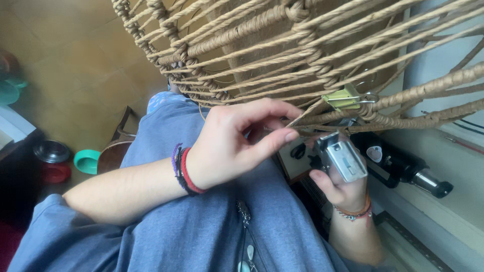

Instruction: The person weaves a cord through a wicker chair frame and cuts the cord using pliers.

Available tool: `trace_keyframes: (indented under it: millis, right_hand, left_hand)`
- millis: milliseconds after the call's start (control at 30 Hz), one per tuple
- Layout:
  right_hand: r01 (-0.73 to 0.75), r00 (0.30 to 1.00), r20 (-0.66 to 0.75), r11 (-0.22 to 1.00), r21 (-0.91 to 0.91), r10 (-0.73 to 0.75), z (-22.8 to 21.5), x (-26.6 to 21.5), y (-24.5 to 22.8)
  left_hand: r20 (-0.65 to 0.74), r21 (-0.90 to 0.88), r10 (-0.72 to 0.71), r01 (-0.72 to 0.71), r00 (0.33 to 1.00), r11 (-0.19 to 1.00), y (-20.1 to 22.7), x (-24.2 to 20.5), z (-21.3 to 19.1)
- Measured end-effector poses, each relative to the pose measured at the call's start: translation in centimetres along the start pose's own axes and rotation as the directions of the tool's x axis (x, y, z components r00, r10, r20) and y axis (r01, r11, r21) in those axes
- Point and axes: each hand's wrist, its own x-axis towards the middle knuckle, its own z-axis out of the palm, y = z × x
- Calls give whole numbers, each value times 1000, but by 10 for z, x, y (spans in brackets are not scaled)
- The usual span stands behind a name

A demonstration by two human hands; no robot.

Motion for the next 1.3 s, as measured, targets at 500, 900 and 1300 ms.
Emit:
trace_keyframes:
  millis: [500, 900, 1300]
  right_hand:
    - [216, 974, -195, 731, 647, -116, 17, 16, -44]
    - [160, 983, -156, 855, 494, -93, 14, 23, -65]
    - [144, 989, -103, 633, 761, -102, 12, 27, -61]
  left_hand:
    - [-16, 82, 137, -135, 990, 987, 3, 3, -1]
    - [33, 116, 248, -251, 968, 961, -3, 8, -7]
    - [41, -29, 37, -36, 998, 999, -10, 9, -3]
